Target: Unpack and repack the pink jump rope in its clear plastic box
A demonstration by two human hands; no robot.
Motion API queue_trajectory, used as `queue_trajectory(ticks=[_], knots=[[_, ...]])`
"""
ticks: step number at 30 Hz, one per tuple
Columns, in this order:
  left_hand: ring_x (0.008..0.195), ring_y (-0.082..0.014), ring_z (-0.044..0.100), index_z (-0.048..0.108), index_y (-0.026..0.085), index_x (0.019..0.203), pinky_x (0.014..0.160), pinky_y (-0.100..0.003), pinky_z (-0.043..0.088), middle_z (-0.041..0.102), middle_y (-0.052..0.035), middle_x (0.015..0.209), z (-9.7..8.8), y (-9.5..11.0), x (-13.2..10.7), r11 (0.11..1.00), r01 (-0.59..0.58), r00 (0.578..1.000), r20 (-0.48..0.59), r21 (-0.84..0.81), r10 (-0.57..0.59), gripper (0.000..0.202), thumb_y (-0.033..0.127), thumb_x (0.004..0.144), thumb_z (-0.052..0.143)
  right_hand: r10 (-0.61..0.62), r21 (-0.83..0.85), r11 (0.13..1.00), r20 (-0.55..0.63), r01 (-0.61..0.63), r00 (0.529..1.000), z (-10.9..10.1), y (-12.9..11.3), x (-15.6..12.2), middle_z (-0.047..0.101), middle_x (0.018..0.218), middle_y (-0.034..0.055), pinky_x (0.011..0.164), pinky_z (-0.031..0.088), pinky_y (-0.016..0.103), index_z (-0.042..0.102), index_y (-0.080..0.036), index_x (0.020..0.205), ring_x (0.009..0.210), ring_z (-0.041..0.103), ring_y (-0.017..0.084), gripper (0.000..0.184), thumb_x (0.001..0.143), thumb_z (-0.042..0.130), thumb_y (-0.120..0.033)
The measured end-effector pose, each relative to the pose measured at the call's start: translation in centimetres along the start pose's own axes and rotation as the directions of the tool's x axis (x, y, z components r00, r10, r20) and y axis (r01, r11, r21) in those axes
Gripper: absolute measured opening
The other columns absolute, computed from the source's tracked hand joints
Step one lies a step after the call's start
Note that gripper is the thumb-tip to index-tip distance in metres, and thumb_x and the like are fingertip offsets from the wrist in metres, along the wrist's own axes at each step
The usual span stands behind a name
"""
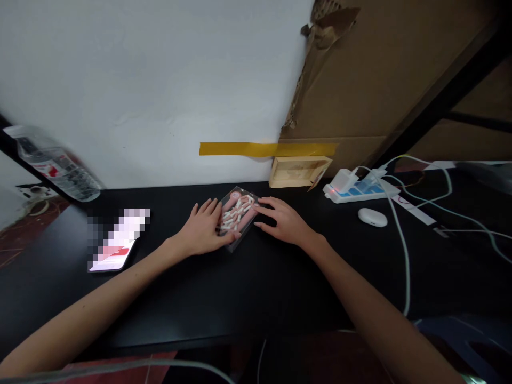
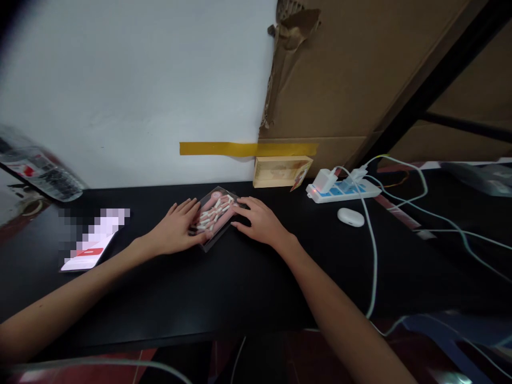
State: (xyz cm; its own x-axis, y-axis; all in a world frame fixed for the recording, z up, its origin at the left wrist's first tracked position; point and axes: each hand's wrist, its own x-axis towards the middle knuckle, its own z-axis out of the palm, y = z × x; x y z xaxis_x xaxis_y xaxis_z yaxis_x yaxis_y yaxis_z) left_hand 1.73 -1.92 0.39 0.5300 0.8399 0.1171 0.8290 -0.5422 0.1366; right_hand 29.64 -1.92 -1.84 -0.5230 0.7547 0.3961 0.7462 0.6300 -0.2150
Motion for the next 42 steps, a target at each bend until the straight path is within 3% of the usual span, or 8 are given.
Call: queue_trajectory(ticks=[5,11,14,19,22,25,32,42], knots=[[0.148,-0.0435,0.024,0.023,0.008,0.157,0.116,-0.065,0.019,0.026,-0.0254,0.160,0.4,0.0,-0.3,0.999,-0.040,0.996,0.075,-0.010,0.040,0.108,0.080,0.080,0.048,-0.031,0.012,0.999,-0.015,0.031,0.999,-0.4,-0.6,0.1,0.061,0.139,0.0111,0.115,0.039,0.054,0.064,-0.023,0.133,0.134,0.051,0.030,0.044,0.094,0.059,-0.043],[0.151,-0.0392,0.014,0.016,0.019,0.161,0.120,-0.061,0.014,0.014,-0.0170,0.165,-1.0,-2.4,0.6,0.971,-0.217,0.950,0.205,-0.099,0.234,0.103,0.069,0.082,0.058,-0.035,0.064,0.998,0.154,0.025,0.988,-0.1,-0.9,0.1,0.028,0.165,0.0041,0.121,0.028,0.055,0.028,-0.031,0.158,0.152,0.024,0.029,0.077,0.092,0.064,-0.046],[0.152,-0.0393,0.011,0.021,0.024,0.160,0.119,-0.063,0.012,0.015,-0.0141,0.166,-1.7,-4.0,1.0,0.963,-0.238,0.937,0.229,-0.129,0.262,0.095,0.061,0.082,0.061,-0.048,0.059,0.997,0.138,0.040,0.989,0.1,-1.0,0.1,0.033,0.163,0.0054,0.122,0.028,0.054,0.034,-0.029,0.156,0.151,0.028,0.029,0.071,0.093,0.063,-0.042],[0.151,-0.0406,0.016,0.033,0.023,0.156,0.118,-0.066,0.011,0.023,-0.0143,0.164,-1.5,-5.2,1.3,0.979,-0.181,0.973,0.127,-0.093,0.193,0.081,0.059,0.087,0.057,-0.061,0.072,0.996,0.049,0.058,0.997,0.2,-1.5,0.1,0.047,0.155,0.0053,0.117,0.035,0.057,0.051,-0.032,0.146,0.145,0.040,0.030,0.054,0.093,0.063,-0.039],[0.151,-0.0395,0.015,0.027,0.022,0.158,0.118,-0.066,0.010,0.021,-0.0148,0.165,-0.6,-4.6,1.3,0.983,-0.170,0.982,0.075,-0.069,0.175,0.084,0.066,0.090,0.050,-0.067,0.080,0.995,0.041,0.063,0.997,0.1,-1.9,0.1,0.050,0.153,0.0051,0.116,0.037,0.057,0.054,-0.034,0.144,0.142,0.043,0.030,0.052,0.093,0.063,-0.040],[0.152,-0.0376,0.012,0.020,0.024,0.159,0.119,-0.064,0.011,0.016,-0.0135,0.166,0.3,-4.0,1.3,0.984,-0.178,0.983,0.052,-0.029,0.179,0.083,0.068,0.093,0.044,-0.047,0.076,0.996,0.077,0.041,0.996,0.2,-2.0,0.1,0.046,0.155,0.0057,0.117,0.036,0.055,0.047,-0.032,0.149,0.144,0.041,0.029,0.060,0.092,0.064,-0.043],[0.152,-0.0372,0.012,0.023,0.024,0.158,0.119,-0.060,0.016,0.016,-0.0122,0.166,1.0,-4.0,1.3,0.983,-0.185,0.982,0.028,0.021,0.184,0.082,0.073,0.094,0.037,0.097,0.102,0.988,0.190,-0.118,0.977,0.7,-0.4,-0.3,0.018,0.167,0.0098,0.122,0.028,0.055,0.000,-0.025,0.162,0.152,0.023,0.034,0.106,0.086,0.059,-0.068],[0.152,-0.0364,0.013,0.022,0.024,0.158,0.119,-0.058,0.019,0.018,-0.0120,0.166,1.3,-4.1,1.2,0.983,-0.184,0.983,0.010,0.021,0.184,0.082,0.074,0.094,0.034,0.162,0.078,0.977,0.317,-0.196,0.934,0.2,0.8,-0.6,0.032,0.162,0.0103,0.120,0.029,0.059,0.017,-0.025,0.161,0.151,0.024,0.038,0.100,0.084,0.055,-0.076]])
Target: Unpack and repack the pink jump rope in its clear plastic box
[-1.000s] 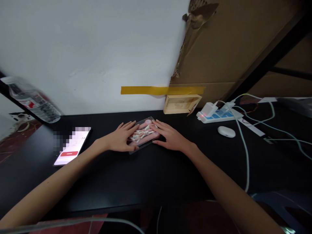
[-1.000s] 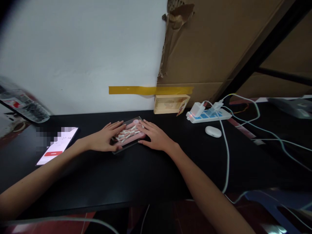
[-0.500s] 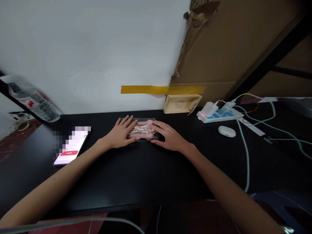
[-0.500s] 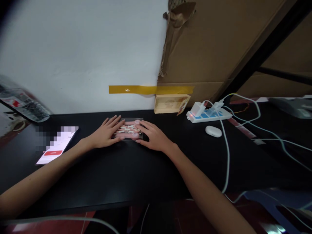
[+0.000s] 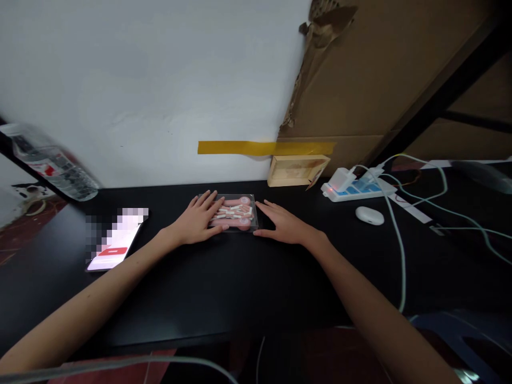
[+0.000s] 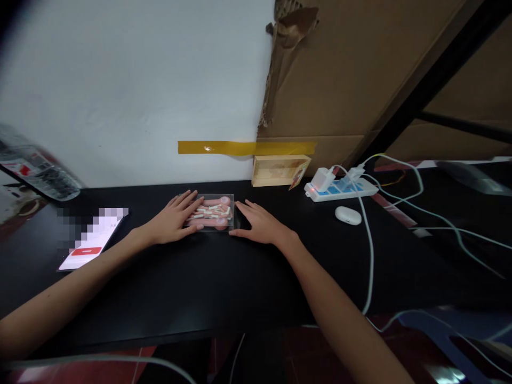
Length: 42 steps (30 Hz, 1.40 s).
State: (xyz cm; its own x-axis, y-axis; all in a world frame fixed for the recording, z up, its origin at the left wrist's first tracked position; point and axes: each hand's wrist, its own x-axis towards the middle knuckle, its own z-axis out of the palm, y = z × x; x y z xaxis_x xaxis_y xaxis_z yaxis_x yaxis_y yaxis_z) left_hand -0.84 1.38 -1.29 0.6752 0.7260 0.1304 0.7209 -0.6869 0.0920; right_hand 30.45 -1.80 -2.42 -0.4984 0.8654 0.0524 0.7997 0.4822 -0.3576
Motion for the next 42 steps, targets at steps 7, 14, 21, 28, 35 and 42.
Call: queue_trajectory(ticks=[7,14,21,28,35,42], knots=[[0.152,-0.0374,0.014,0.024,0.020,0.157,0.119,-0.057,0.021,0.019,-0.0147,0.165,-0.1,0.0,0.0,1.000,-0.010,1.000,-0.002,0.009,0.010,0.083,0.073,0.094,0.033,0.053,0.017,0.998,0.006,-0.053,0.999,-0.5,0.2,-0.3,0.031,0.163,0.0141,0.121,0.029,0.058,0.018,-0.020,0.161,0.149,0.027,0.039,0.105,0.082,0.056,-0.077],[0.152,-0.0369,0.013,0.024,0.018,0.157,0.119,-0.056,0.022,0.018,-0.0159,0.165,-0.1,0.1,0.0,0.999,-0.010,1.000,-0.005,0.030,0.010,0.083,0.072,0.095,0.034,0.102,0.154,0.981,0.099,-0.117,0.990,-1.8,0.8,-0.7,0.028,0.164,0.0061,0.124,0.023,0.052,0.033,-0.026,0.157,0.151,0.023,0.032,0.084,0.090,0.043,-0.076],[0.151,-0.0381,0.017,0.028,0.015,0.156,0.118,-0.056,0.025,0.022,-0.0188,0.164,0.1,0.0,0.0,0.997,-0.025,0.999,-0.022,0.073,0.027,0.084,0.071,0.095,0.033,0.099,0.233,0.962,0.188,-0.143,0.977,-2.4,1.3,-0.9,0.015,0.168,0.0073,0.126,0.013,0.049,0.030,-0.023,0.158,0.154,0.011,0.030,0.100,0.079,0.061,-0.076],[0.151,-0.0386,0.019,0.027,0.017,0.156,0.117,-0.056,0.026,0.023,-0.0171,0.164,0.4,-0.1,0.0,0.997,-0.034,0.997,-0.060,0.063,0.037,0.081,0.069,0.095,0.038,-0.021,0.423,0.905,0.130,-0.036,0.991,-3.6,2.3,-1.2,0.034,0.163,-0.0004,0.123,0.025,0.051,0.029,-0.035,0.157,0.149,0.032,0.028,0.080,0.089,0.063,-0.059],[0.151,-0.0378,0.020,0.026,0.020,0.156,0.118,-0.055,0.026,0.023,-0.0145,0.164,0.6,-0.2,0.0,0.997,-0.040,0.996,-0.074,0.064,0.045,0.080,0.069,0.095,0.038,-0.053,0.293,0.951,-0.159,0.099,0.986,-0.2,0.9,0.5,0.050,0.151,0.0071,0.118,0.034,0.054,0.061,-0.030,0.137,0.140,0.047,0.027,0.042,0.096,0.056,-0.036],[0.151,-0.0380,0.019,0.026,0.017,0.156,0.117,-0.056,0.026,0.023,-0.0178,0.163,0.5,0.2,0.1,0.995,-0.033,0.998,-0.059,0.089,0.038,0.082,0.071,0.095,0.035,-0.012,0.105,0.994,-0.269,0.042,0.963,2.0,-0.3,1.3,0.060,0.138,0.0116,0.111,0.043,0.052,0.071,-0.025,0.123,0.129,0.055,0.030,0.032,0.096,0.057,-0.034]])
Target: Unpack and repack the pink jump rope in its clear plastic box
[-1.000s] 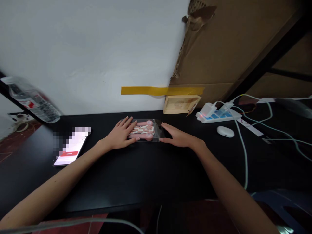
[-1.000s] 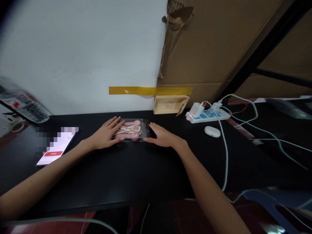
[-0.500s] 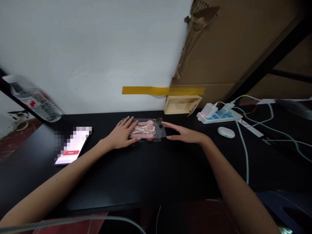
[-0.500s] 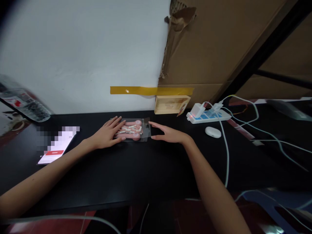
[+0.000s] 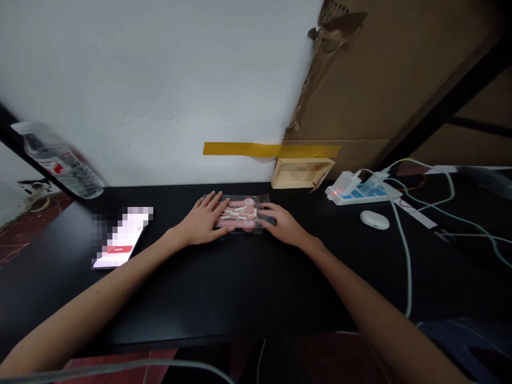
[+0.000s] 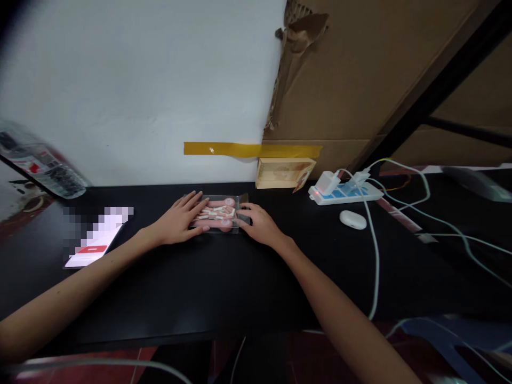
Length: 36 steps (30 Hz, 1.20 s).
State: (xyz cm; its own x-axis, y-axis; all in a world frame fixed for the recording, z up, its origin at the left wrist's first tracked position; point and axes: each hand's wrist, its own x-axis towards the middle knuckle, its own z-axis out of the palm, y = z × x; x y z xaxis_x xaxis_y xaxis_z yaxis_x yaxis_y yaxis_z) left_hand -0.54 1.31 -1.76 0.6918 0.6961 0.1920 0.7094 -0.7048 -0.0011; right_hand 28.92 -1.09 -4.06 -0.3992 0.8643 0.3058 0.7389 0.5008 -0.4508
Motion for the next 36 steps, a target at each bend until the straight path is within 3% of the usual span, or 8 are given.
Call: queue_trajectory(ticks=[6,15,21,26,28,31,33,36], knots=[[0.151,-0.0377,0.019,0.026,0.017,0.157,0.117,-0.055,0.025,0.024,-0.0180,0.163,0.0,0.8,0.0,1.000,0.000,1.000,-0.002,0.016,0.000,0.082,0.070,0.095,0.037,0.002,-0.050,0.999,-0.056,-0.004,0.998,0.0,-0.1,0.0,0.063,0.132,0.0104,0.107,0.047,0.050,0.075,-0.026,0.116,0.123,0.060,0.028,0.028,0.096,0.056,-0.030],[0.151,-0.0369,0.021,0.028,0.017,0.156,0.118,-0.054,0.026,0.026,-0.0175,0.163,0.1,1.0,0.1,1.000,0.024,1.000,-0.008,-0.007,-0.024,0.083,0.071,0.094,0.040,0.106,-0.107,0.987,-0.165,-0.124,0.981,0.0,-1.3,0.3,0.066,0.130,0.0101,0.105,0.049,0.048,0.081,-0.023,0.096,0.122,0.060,0.030,0.019,0.085,0.065,-0.026],[0.150,-0.0377,0.021,0.030,0.019,0.156,0.117,-0.056,0.027,0.026,-0.0152,0.163,0.1,0.8,0.1,0.999,0.031,0.999,-0.010,-0.036,-0.031,0.084,0.074,0.093,0.038,0.192,-0.151,0.967,-0.096,-0.205,0.977,-1.9,-1.2,0.0,0.067,0.130,0.0063,0.100,0.052,0.048,0.081,-0.025,0.090,0.118,0.063,0.030,0.017,0.085,0.065,-0.027],[0.151,-0.0370,0.020,0.030,0.018,0.156,0.118,-0.055,0.026,0.025,-0.0154,0.164,-0.1,0.0,0.1,0.999,0.023,1.000,0.008,-0.039,-0.023,0.085,0.075,0.093,0.035,0.227,-0.161,0.960,-0.033,-0.229,0.973,-3.9,1.2,-0.5,0.068,0.129,0.0065,0.099,0.052,0.051,0.080,-0.026,0.087,0.114,0.066,0.032,0.014,0.084,0.067,-0.032],[0.151,-0.0372,0.020,0.029,0.019,0.156,0.118,-0.055,0.026,0.025,-0.0147,0.164,-0.1,-0.3,0.1,0.999,0.010,1.000,0.000,-0.045,-0.010,0.084,0.074,0.093,0.036,0.177,-0.101,0.979,-0.012,-0.177,0.984,-4.6,2.5,-0.6,0.069,0.126,0.0087,0.103,0.050,0.052,0.079,-0.025,0.093,0.115,0.066,0.032,0.016,0.084,0.067,-0.030],[0.151,-0.0377,0.019,0.029,0.019,0.156,0.119,-0.055,0.025,0.024,-0.0142,0.164,-0.2,-0.6,0.0,0.999,-0.010,1.000,-0.009,-0.054,0.009,0.082,0.072,0.094,0.037,0.072,0.056,0.996,0.007,-0.072,0.997,-5.2,3.5,-0.8,0.065,0.134,0.0096,0.109,0.046,0.053,0.066,-0.025,0.127,0.125,0.061,0.030,0.042,0.085,0.066,-0.030],[0.151,-0.0372,0.019,0.029,0.018,0.156,0.119,-0.054,0.025,0.024,-0.0140,0.164,-0.3,-0.7,0.0,0.998,-0.026,1.000,-0.011,-0.053,0.026,0.082,0.071,0.094,0.038,0.043,0.160,0.986,0.034,-0.048,0.999,-5.3,3.5,-0.8,0.054,0.148,0.0096,0.113,0.041,0.053,0.048,-0.027,0.146,0.136,0.051,0.030,0.063,0.087,0.066,-0.036],[0.151,-0.0369,0.018,0.028,0.018,0.157,0.119,-0.054,0.025,0.023,-0.0140,0.164,-0.3,-0.8,0.0,0.997,-0.039,0.999,-0.013,-0.060,0.038,0.083,0.072,0.094,0.039,0.029,0.198,0.979,0.126,-0.053,0.992,-5.1,2.8,-0.9,0.034,0.162,0.0103,0.121,0.029,0.054,0.033,-0.026,0.156,0.148,0.033,0.031,0.082,0.085,0.069,-0.047]])
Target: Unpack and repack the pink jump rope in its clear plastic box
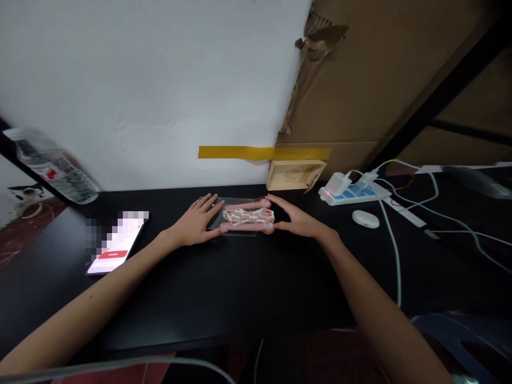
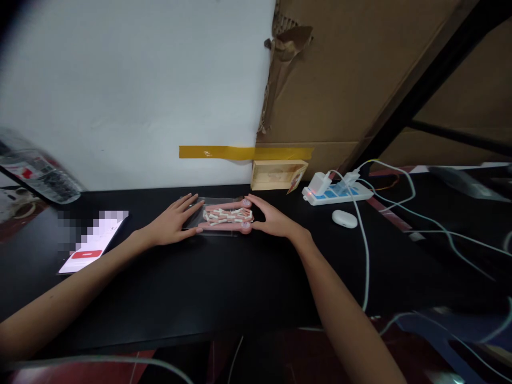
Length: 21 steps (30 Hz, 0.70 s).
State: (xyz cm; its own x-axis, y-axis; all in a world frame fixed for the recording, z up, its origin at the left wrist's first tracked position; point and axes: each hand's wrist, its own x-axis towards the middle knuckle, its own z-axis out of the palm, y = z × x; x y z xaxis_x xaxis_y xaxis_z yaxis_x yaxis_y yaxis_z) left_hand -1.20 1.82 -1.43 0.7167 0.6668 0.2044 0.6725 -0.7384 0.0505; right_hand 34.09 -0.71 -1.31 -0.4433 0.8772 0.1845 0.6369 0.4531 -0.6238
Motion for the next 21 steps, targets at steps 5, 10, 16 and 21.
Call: queue_trajectory(ticks=[5,10,16,21], knots=[[0.151,-0.0369,0.019,0.030,0.014,0.156,0.120,-0.053,0.024,0.025,-0.0176,0.163,-0.1,0.1,0.0,1.000,0.010,1.000,0.007,0.015,-0.010,0.085,0.072,0.094,0.039,-0.001,-0.117,0.993,0.090,0.011,0.996,1.4,-1.0,0.1,0.019,0.167,0.0133,0.122,0.024,0.054,0.028,-0.022,0.158,0.152,0.022,0.033,0.093,0.081,0.074,-0.049],[0.151,-0.0368,0.021,0.031,0.016,0.155,0.119,-0.053,0.025,0.026,-0.0164,0.163,-0.2,0.2,0.1,1.000,0.014,1.000,-0.005,0.009,-0.014,0.084,0.073,0.093,0.039,-0.076,-0.233,0.968,0.061,0.088,0.995,1.8,-1.8,0.1,0.029,0.164,0.0093,0.120,0.031,0.054,0.034,-0.028,0.156,0.149,0.032,0.033,0.085,0.081,0.073,-0.038],[0.150,-0.0376,0.021,0.031,0.017,0.156,0.119,-0.053,0.025,0.026,-0.0158,0.163,-0.2,0.2,0.0,1.000,0.016,1.000,0.000,0.004,-0.016,0.084,0.072,0.093,0.041,-0.032,-0.278,0.960,0.033,0.040,0.999,0.7,-1.6,-0.2,0.045,0.155,0.0109,0.116,0.037,0.055,0.052,-0.028,0.146,0.142,0.043,0.034,0.068,0.081,0.072,-0.037],[0.150,-0.0380,0.022,0.030,0.020,0.156,0.118,-0.054,0.027,0.026,-0.0137,0.163,0.0,0.0,0.1,1.000,0.009,1.000,-0.017,-0.003,-0.009,0.082,0.071,0.093,0.043,-0.069,-0.304,0.950,0.010,0.069,0.998,1.5,-1.9,-0.2,0.039,0.159,0.0095,0.119,0.034,0.055,0.042,-0.028,0.152,0.147,0.035,0.033,0.076,0.082,0.070,-0.033]])
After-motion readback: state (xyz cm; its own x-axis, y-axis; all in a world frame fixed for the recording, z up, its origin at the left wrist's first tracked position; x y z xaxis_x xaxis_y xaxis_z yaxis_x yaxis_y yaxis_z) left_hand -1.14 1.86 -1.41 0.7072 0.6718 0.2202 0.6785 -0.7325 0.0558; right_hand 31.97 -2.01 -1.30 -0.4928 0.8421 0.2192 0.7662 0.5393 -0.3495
